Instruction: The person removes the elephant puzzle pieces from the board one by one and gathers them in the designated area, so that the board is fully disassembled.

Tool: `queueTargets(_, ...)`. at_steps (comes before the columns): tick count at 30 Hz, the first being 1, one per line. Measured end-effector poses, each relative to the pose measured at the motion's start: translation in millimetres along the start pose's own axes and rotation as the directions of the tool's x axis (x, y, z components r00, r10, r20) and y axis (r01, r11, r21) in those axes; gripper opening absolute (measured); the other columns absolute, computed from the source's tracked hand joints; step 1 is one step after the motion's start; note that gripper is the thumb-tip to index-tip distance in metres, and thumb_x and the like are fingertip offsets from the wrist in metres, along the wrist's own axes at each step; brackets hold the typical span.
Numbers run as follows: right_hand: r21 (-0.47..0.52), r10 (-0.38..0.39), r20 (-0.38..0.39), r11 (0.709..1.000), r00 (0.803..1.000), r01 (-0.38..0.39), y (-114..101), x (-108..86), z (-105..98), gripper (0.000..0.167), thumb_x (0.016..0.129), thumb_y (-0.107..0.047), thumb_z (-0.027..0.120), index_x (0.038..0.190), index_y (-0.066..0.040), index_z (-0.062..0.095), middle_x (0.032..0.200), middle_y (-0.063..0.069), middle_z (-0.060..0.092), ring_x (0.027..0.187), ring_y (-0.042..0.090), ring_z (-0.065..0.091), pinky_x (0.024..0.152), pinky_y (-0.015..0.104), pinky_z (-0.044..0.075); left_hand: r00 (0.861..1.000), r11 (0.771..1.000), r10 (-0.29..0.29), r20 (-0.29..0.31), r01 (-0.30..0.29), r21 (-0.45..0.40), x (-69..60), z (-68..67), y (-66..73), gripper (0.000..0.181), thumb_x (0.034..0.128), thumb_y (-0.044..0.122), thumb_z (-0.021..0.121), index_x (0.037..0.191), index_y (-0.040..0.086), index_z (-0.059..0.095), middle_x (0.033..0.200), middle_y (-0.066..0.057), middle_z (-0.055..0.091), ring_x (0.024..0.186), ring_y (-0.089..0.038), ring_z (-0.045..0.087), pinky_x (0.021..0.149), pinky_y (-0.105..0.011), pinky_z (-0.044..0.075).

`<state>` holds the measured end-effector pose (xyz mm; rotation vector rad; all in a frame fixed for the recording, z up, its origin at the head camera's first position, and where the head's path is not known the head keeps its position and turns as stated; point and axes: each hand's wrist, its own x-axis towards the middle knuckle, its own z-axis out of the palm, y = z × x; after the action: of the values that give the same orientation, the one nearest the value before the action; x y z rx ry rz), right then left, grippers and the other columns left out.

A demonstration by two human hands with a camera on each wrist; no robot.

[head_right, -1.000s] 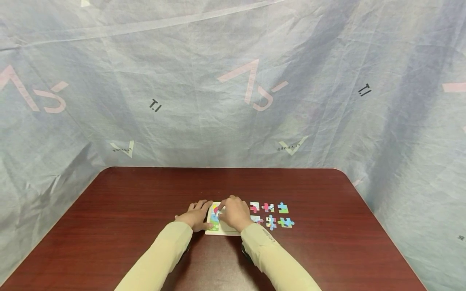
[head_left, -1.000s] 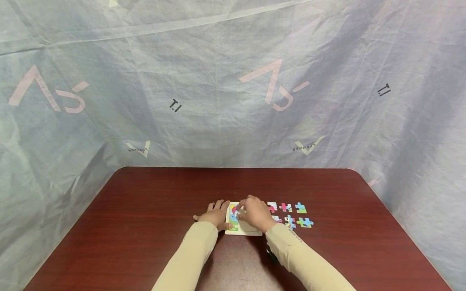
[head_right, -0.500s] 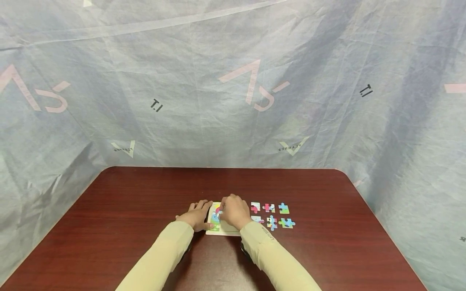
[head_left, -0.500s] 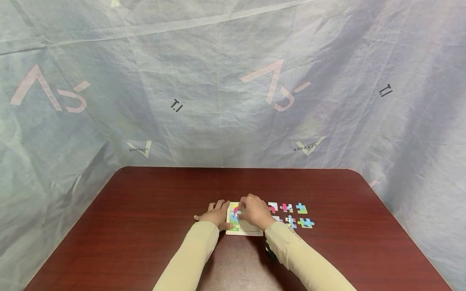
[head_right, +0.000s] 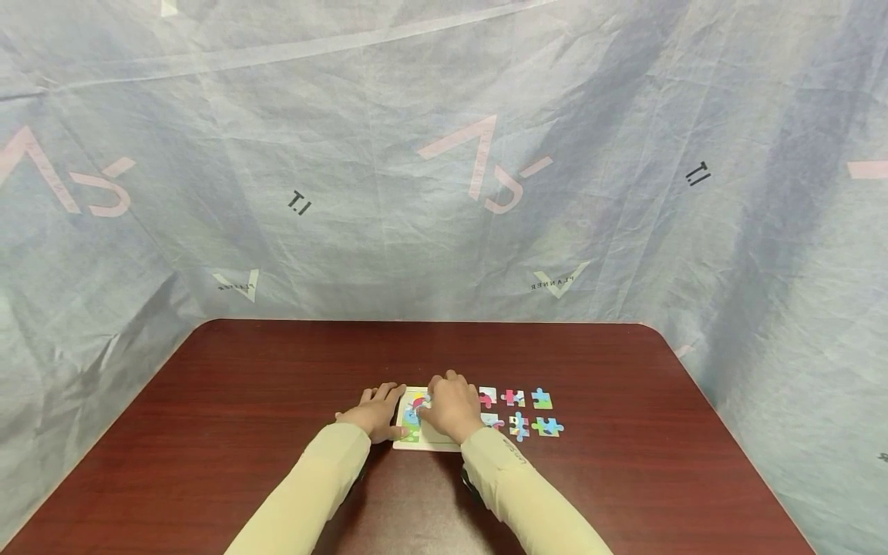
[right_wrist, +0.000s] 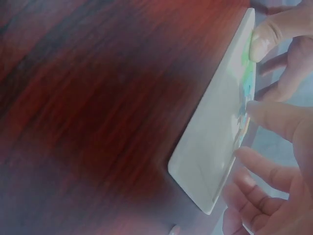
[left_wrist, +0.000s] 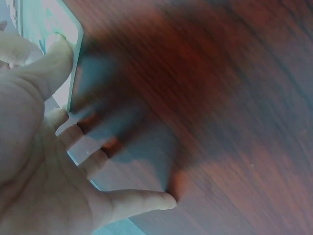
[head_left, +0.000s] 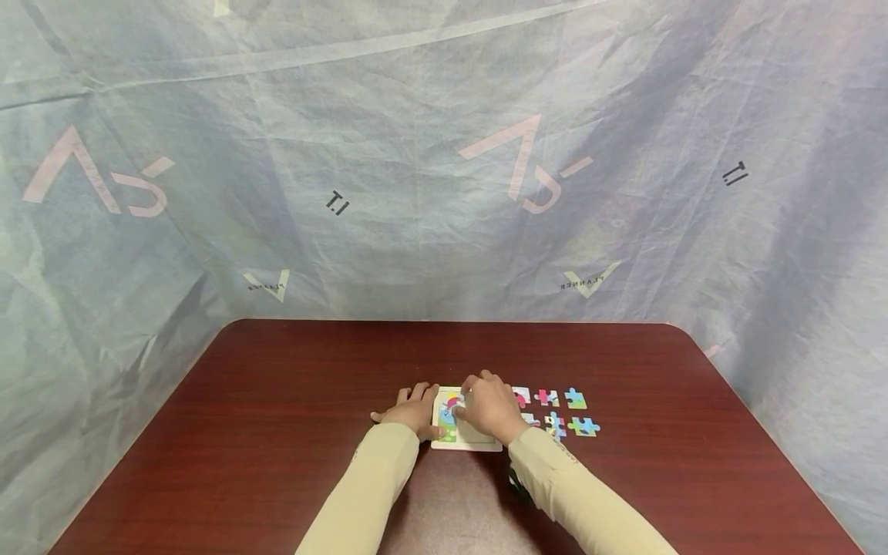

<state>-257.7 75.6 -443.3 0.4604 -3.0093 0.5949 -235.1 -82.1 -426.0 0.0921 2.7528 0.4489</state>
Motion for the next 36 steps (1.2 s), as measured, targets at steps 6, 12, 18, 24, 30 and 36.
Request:
queueTargets(6, 0.003, -0.022, -0.001, 1.0, 1.0, 0.022, -0.1, 1.0, 2.0, 0.03, 0.081, -0.029, 0.088, 0.096, -0.007, 0.075, 0.097, 0.01, 0.063, 0.092, 0.03, 0.062, 0.085, 0.049, 0.051, 1.0, 1.0, -0.002, -0.002, 0.002, -0.003, 2.1, 1.3, -2.3, 0.077, 0.0935, 0.032, 0.076, 0.158, 0.016, 0.036, 0.161, -0.006, 0.031, 0.15, -0.035, 0.025, 0.099, -0.083, 0.026)
queueTargets(12, 0.036, -0.058, -0.015, 0.998, 0.998, 0.058, 1.1, 1.9, 1.8, 0.03, 0.079, -0.028, 0.089, 0.093, -0.006, 0.074, 0.094, 0.007, 0.061, 0.09, 0.029, 0.061, 0.085, 0.049, 0.051, 1.0, 1.0, -0.005, -0.013, 0.005, -0.009, 1.3, 0.6, -4.1, 0.077, 0.093, 0.032, 0.076, 0.158, 0.017, 0.037, 0.161, -0.006, 0.032, 0.15, -0.035, 0.026, 0.099, -0.084, 0.026)
queueTargets(18, 0.103, -0.068, -0.02, 0.992, 0.998, 0.069, 6.6, 2.2, -3.9, 0.026, 0.078, -0.021, 0.089, 0.093, -0.007, 0.073, 0.094, 0.006, 0.06, 0.088, 0.027, 0.06, 0.082, 0.046, 0.05, 1.0, 1.0, -0.011, -0.013, 0.01, -0.018, 1.3, -0.1, -4.6, 0.077, 0.0926, 0.031, 0.077, 0.157, 0.016, 0.037, 0.16, -0.006, 0.033, 0.149, -0.036, 0.026, 0.099, -0.084, 0.025)
queueTargets(24, 0.111, -0.088, 0.023, 0.99, 0.996, 0.085, 14.7, 1.1, -12.3, 0.022, 0.078, -0.011, 0.087, 0.095, -0.006, 0.074, 0.095, 0.008, 0.061, 0.092, 0.027, 0.06, 0.085, 0.049, 0.05, 1.0, 1.0, -0.016, -0.008, 0.016, -0.027, 1.7, -0.2, -4.8, 0.078, 0.0928, 0.03, 0.077, 0.158, 0.017, 0.037, 0.16, -0.006, 0.032, 0.15, -0.036, 0.025, 0.099, -0.084, 0.025)
queueTargets(30, 0.112, -0.081, 0.038, 0.991, 0.996, 0.076, 24.6, -1.9, -13.4, 0.023, 0.079, -0.006, 0.086, 0.099, -0.007, 0.074, 0.093, 0.006, 0.06, 0.088, 0.023, 0.057, 0.082, 0.046, 0.052, 1.0, 0.999, -0.017, -0.002, 0.017, -0.027, 3.1, 0.9, -3.0, 0.078, 0.0932, 0.03, 0.076, 0.159, 0.018, 0.035, 0.161, -0.005, 0.03, 0.15, -0.035, 0.024, 0.101, -0.083, 0.025)
queueTargets(36, 0.138, -0.093, 0.05, 0.987, 0.994, 0.086, 28.5, -3.7, -10.2, 0.026, 0.08, -0.008, 0.087, 0.103, -0.009, 0.076, 0.096, 0.007, 0.061, 0.092, 0.025, 0.059, 0.081, 0.048, 0.051, 1.0, 0.999, -0.006, -0.012, 0.006, -0.033, 0.7, -1.2, -2.4, 0.078, 0.0931, 0.028, 0.077, 0.158, 0.017, 0.036, 0.161, -0.006, 0.031, 0.15, -0.036, 0.024, 0.1, -0.083, 0.025)
